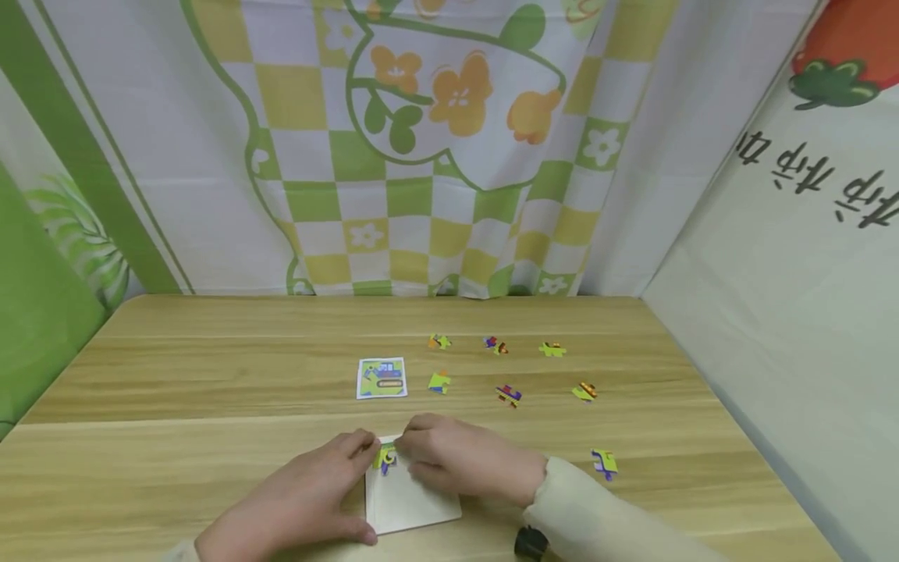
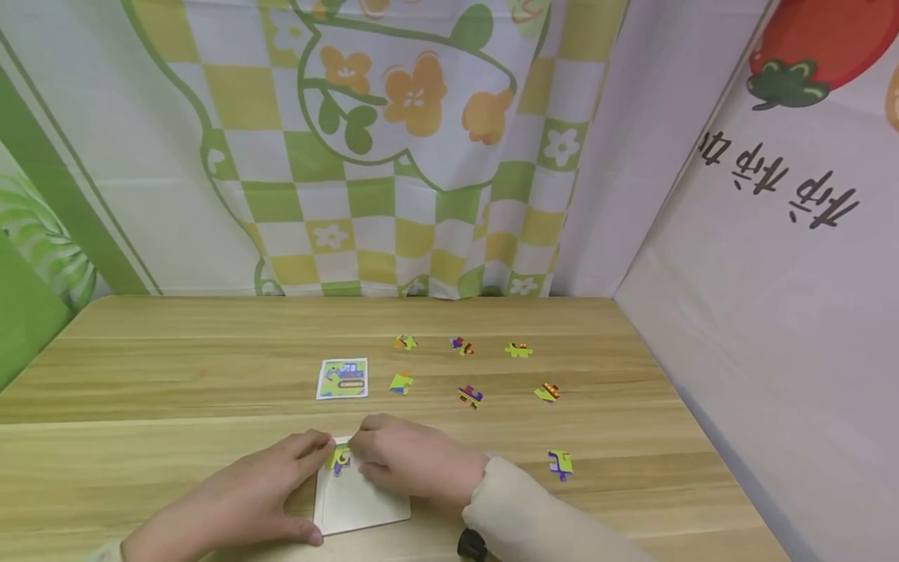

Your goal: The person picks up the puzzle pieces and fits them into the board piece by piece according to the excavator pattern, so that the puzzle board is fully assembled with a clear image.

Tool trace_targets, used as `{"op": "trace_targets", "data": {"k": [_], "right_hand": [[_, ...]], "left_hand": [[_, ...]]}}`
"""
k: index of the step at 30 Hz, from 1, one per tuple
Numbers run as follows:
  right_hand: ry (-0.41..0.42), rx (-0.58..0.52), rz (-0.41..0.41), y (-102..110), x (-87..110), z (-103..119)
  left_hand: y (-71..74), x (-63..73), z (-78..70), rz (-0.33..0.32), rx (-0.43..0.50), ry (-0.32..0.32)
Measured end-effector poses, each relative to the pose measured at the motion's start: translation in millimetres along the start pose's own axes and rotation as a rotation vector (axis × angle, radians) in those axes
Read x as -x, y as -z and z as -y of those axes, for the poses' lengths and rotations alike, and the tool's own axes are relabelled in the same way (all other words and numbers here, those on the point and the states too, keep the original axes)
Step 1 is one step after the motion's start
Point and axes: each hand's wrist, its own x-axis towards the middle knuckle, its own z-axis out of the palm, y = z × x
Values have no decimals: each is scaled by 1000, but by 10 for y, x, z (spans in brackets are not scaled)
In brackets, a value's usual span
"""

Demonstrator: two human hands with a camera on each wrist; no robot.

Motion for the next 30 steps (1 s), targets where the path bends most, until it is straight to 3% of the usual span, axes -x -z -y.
{"op": "trace_targets", "data": {"k": [5,13,21,30], "right_hand": [[-103,-58,-15,66,248,-124],[-150,-17,-97,132,698,-307],[-265,-9,-100,140,1024,-411],[-270,-33,-131,82,1311,-515]], "left_hand": [[3,-2,-7,15,3,7],[0,-9,-6,12,-2,8],[-9,9,-7,16,9,12],[-3,7,-5,24,10,14]]}}
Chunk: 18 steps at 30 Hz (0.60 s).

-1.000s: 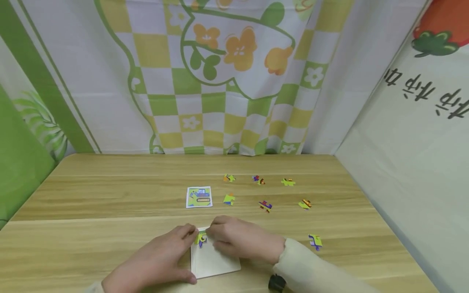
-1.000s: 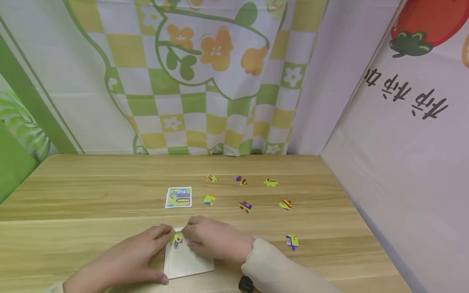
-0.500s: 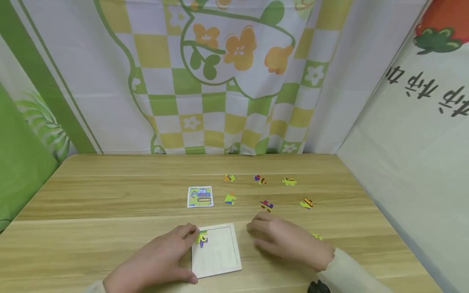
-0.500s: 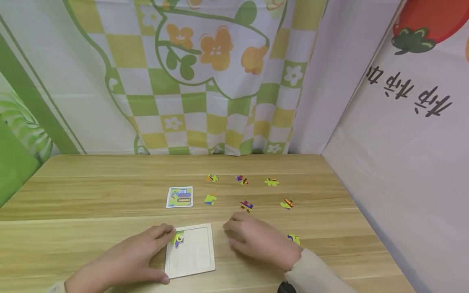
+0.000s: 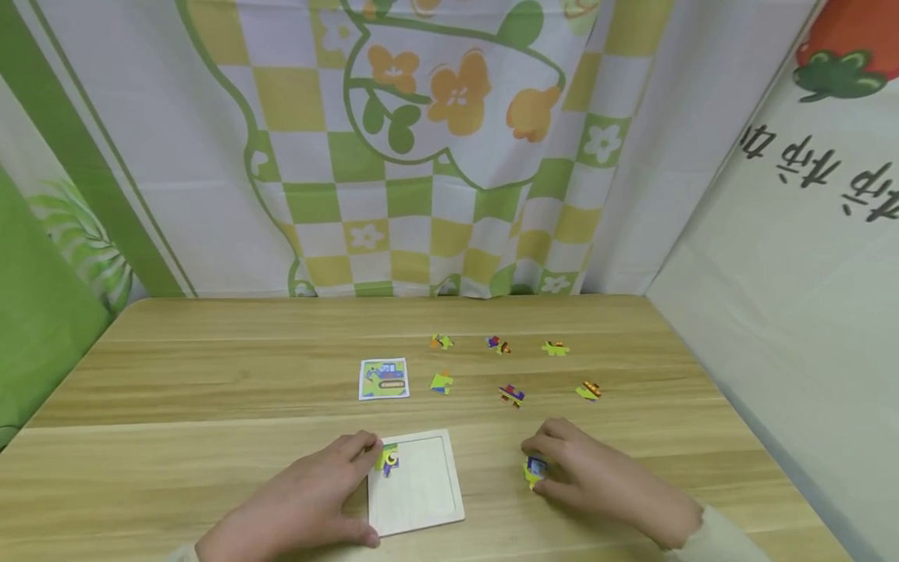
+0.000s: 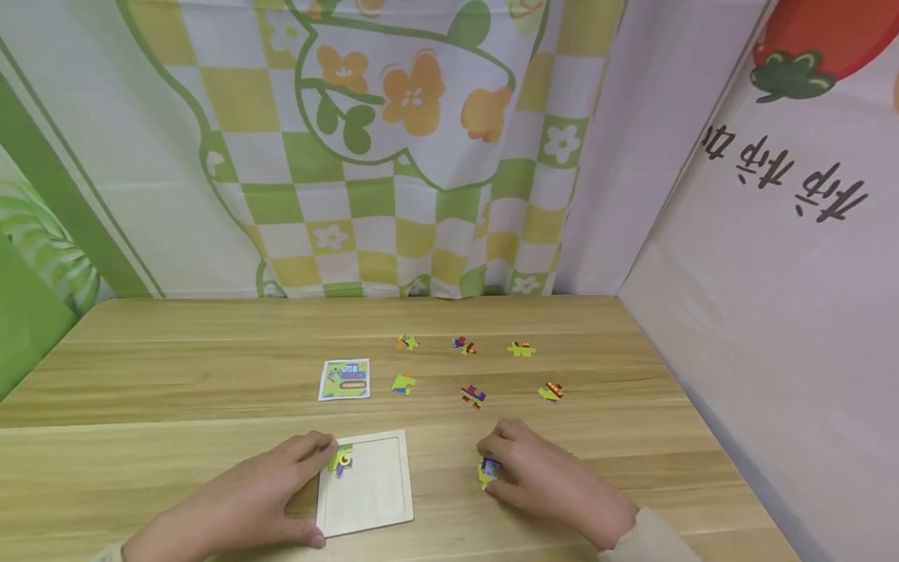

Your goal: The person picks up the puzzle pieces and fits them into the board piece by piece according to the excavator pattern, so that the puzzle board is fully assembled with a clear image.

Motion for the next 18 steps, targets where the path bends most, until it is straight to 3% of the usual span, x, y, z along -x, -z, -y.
{"op": "trace_targets", "data": {"k": [8,18], "right_hand": [[59,27,-51,-35,100,-78],[48,32,-49,-17,113,-100]], "left_hand": [[-9,7,-7,1,9,15],[1,5,-29,20,28,38]]}}
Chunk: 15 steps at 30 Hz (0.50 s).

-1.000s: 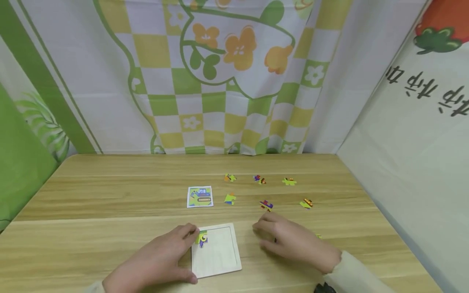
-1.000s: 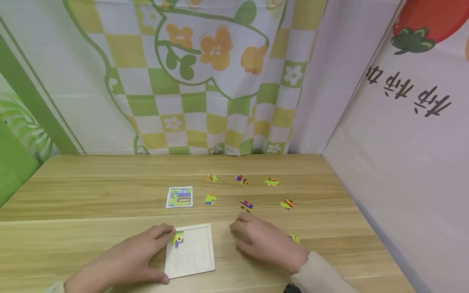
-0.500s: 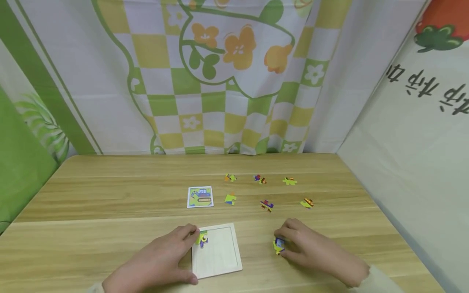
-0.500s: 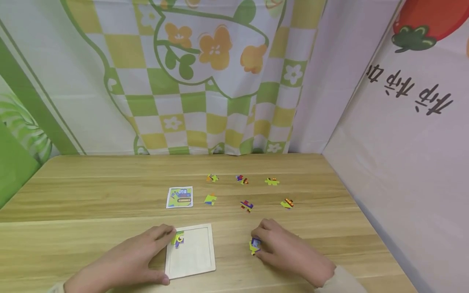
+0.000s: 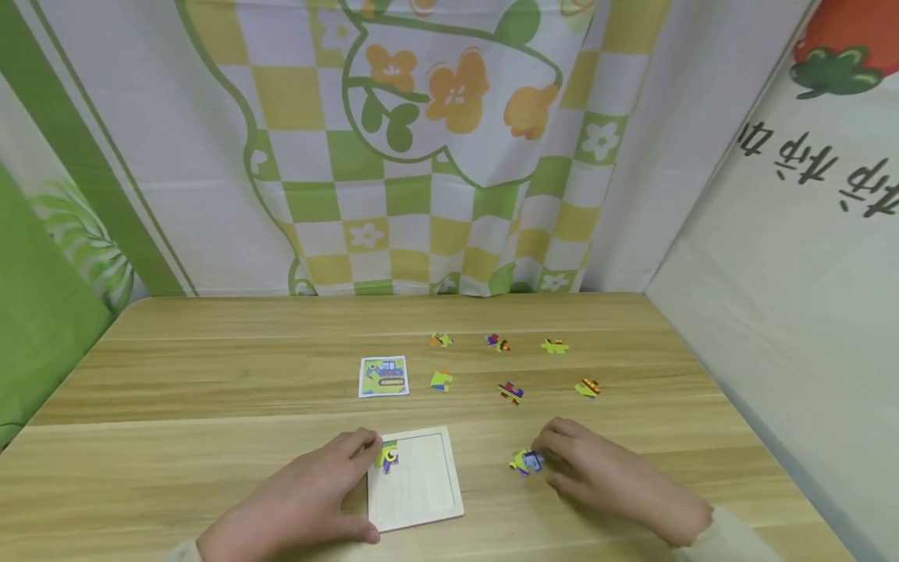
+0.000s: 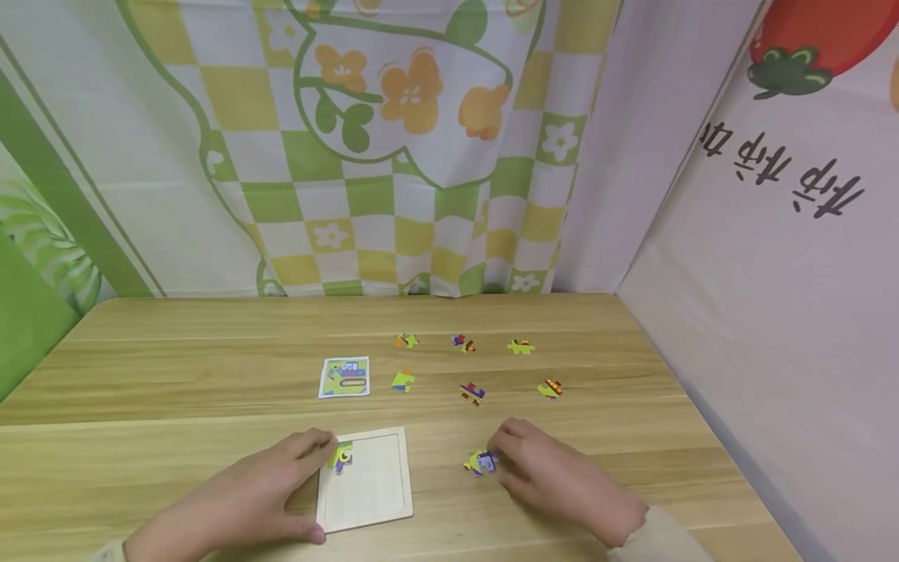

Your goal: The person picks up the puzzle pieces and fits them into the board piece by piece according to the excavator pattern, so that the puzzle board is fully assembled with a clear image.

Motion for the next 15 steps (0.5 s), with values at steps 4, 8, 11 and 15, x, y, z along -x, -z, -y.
{"op": "trace_targets", "data": {"k": [4,8,11,15], "right_hand": [[46,3,-2,-15,-15,-2],[83,12,-18,-47,-25,-18],[102,21,-40,-72,-32,-29],[143,37,-81,-95,-41,-41]], "left_hand": [[-2,0,8,-3,-7,-1],[0,-1,10,-9,-14,-8],[5,-1,8,-9,-12,-10],[9,-1,3,1,-5,-6]]}}
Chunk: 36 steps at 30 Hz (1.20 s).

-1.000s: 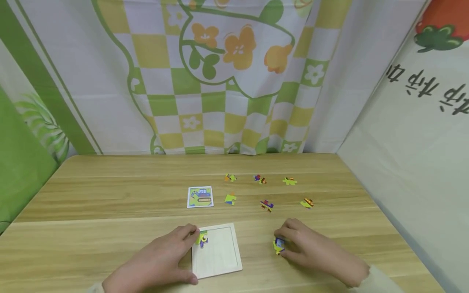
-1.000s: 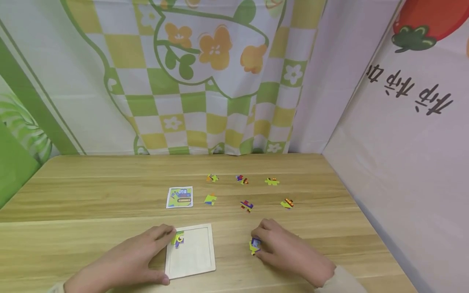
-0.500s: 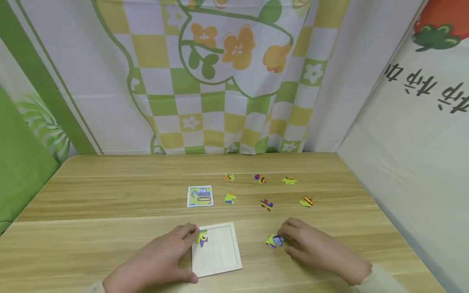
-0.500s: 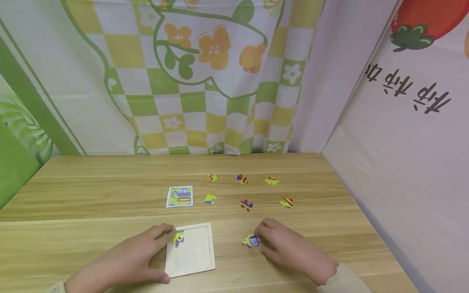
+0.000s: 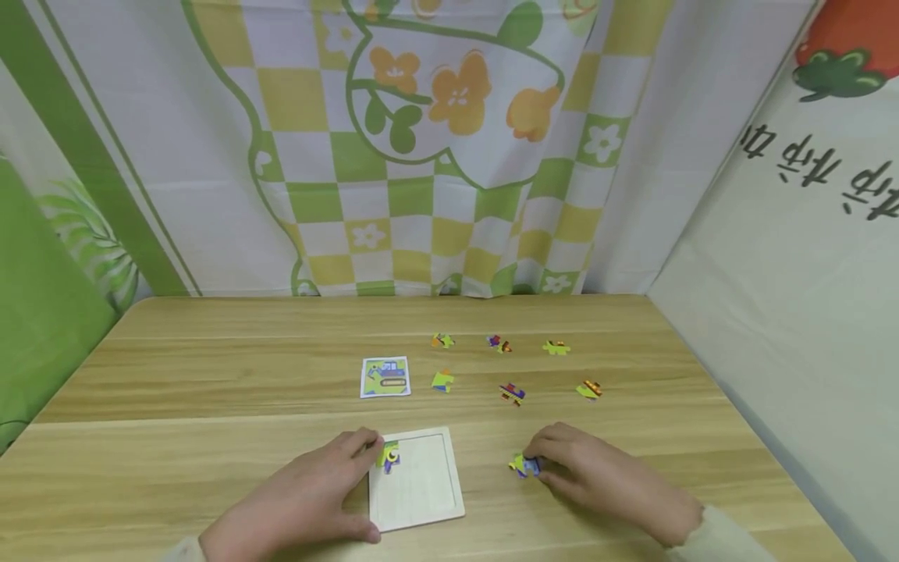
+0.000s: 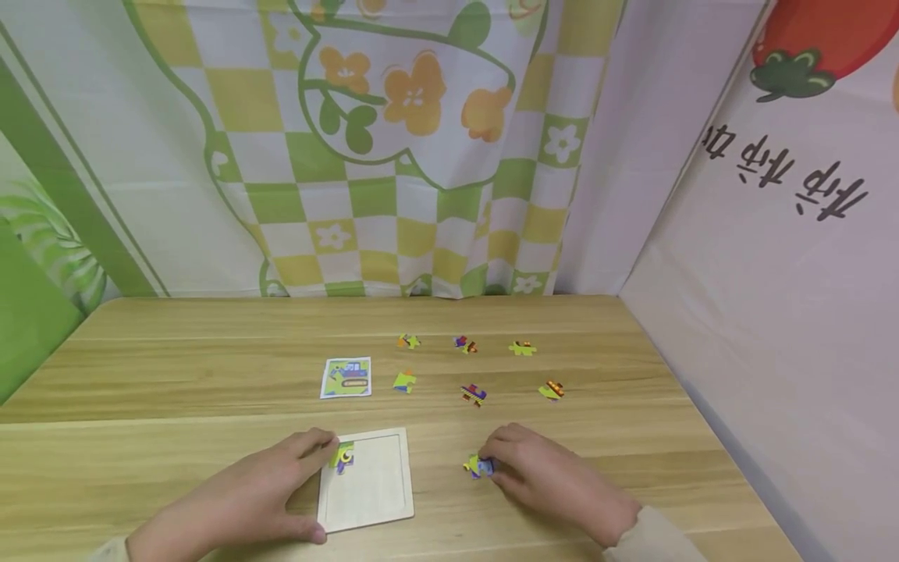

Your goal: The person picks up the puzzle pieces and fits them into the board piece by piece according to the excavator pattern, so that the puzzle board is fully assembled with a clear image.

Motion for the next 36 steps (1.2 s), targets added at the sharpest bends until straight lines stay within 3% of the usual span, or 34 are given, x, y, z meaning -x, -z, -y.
{"op": "trace_targets", "data": {"k": [11,26,36], "right_hand": [[27,17,-42,-32,-27,10],[-56,-4,-8,60,-85,51],[0,19,-103,209,-143,57]], "left_hand": [[-8,5,13,-7,-5,-4],[-17,16,23,-29,-3,-14],[-17,34,18,-19,-4,-10]]}}
